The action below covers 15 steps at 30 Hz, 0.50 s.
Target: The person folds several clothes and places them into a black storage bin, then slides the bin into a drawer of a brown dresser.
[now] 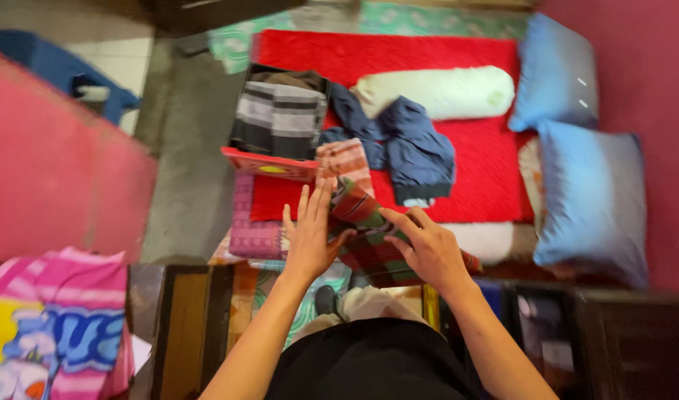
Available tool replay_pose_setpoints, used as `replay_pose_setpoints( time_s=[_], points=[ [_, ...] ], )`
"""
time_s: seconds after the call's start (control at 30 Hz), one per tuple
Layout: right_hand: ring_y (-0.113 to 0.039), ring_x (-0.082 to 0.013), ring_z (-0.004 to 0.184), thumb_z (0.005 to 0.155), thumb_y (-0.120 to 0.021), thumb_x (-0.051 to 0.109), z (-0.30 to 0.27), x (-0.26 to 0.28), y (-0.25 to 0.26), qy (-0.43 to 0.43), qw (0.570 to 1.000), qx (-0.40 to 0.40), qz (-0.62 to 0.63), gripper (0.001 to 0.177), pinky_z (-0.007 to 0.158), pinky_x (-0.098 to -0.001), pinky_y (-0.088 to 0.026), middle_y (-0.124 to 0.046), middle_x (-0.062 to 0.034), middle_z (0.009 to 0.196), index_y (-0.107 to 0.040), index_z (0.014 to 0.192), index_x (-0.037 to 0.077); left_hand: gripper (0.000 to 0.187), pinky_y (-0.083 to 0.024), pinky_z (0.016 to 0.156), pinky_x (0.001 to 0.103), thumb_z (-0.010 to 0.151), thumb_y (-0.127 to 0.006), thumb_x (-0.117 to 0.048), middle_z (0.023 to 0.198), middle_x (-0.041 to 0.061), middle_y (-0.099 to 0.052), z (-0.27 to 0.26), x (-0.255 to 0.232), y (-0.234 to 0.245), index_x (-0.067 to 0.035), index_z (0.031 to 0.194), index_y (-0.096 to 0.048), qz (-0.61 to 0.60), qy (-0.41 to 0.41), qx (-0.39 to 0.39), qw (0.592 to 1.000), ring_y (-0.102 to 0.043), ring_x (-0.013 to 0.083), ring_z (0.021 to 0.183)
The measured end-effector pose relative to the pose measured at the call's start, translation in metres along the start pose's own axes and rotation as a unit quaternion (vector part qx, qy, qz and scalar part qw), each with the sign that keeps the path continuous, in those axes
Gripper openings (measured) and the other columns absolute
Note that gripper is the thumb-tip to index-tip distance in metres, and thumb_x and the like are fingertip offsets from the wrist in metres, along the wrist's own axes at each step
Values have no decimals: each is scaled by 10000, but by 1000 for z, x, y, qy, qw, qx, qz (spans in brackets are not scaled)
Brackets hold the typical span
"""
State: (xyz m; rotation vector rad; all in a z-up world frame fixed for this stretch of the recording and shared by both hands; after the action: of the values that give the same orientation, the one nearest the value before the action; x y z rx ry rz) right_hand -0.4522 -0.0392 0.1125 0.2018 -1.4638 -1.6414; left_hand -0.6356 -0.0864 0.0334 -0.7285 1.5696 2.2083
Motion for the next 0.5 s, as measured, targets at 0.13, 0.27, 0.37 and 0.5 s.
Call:
replay_pose_setpoints(
  time_s=[0.13, 0.27, 0.37, 0.5],
  points=[
    [-658, -308, 760, 854, -765, 176, 31, 18, -16, 70, 995, 30, 58, 560, 628, -420, -524, -584, -77, 917, -611, 1388, 243, 1033, -179, 1149, 679, 799, -838, -369, 1669, 49, -295, 1, 29, 13, -168, 1617, -240, -21, 72, -27, 997, -253, 358, 1543],
    [-660, -296, 778, 847, -756, 161, 58, 27, -24, 150, 983, 37, 95, 550, 640, -404, -534, -589, -67, 941, -614, 1370, 254, 1001, -274, 1163, 549, 779, -854, -298, 1676, 80, -266, 1, 43, 33, -205, 1604, -295, -113, 106, -71, 985, -313, 351, 1519],
    [-652, -306, 746, 825, -786, 206, 79, 26, -38, 194, 975, 101, 46, 550, 614, -417, -520, -592, -80, 912, -635, 1348, 281, 1035, -304, 1130, 492, 707, -891, -255, 1636, 155, -285, 9, 43, 59, -163, 1567, -323, -139, 64, -92, 984, -328, 375, 1476],
    [-664, -305, 796, 786, -791, 213, 98, 31, -41, 253, 961, 109, 39, 576, 640, -416, -529, -602, -79, 931, -631, 1338, 256, 736, -335, 1140, 482, 727, -878, -179, 1419, 93, -624, 21, 48, 71, -135, 1393, -567, -138, 29, -78, 987, -485, 337, 1419]
  ],
)
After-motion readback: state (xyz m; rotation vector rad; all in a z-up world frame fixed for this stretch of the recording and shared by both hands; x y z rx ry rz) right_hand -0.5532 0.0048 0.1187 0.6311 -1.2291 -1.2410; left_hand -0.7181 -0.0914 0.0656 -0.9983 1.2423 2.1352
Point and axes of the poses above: each hand's wrist, its own z-axis towards the middle knuckle, its own y-axis out of the back of the hand, x = y × z, the point moved 8 cm from there along z, towards the middle knuckle
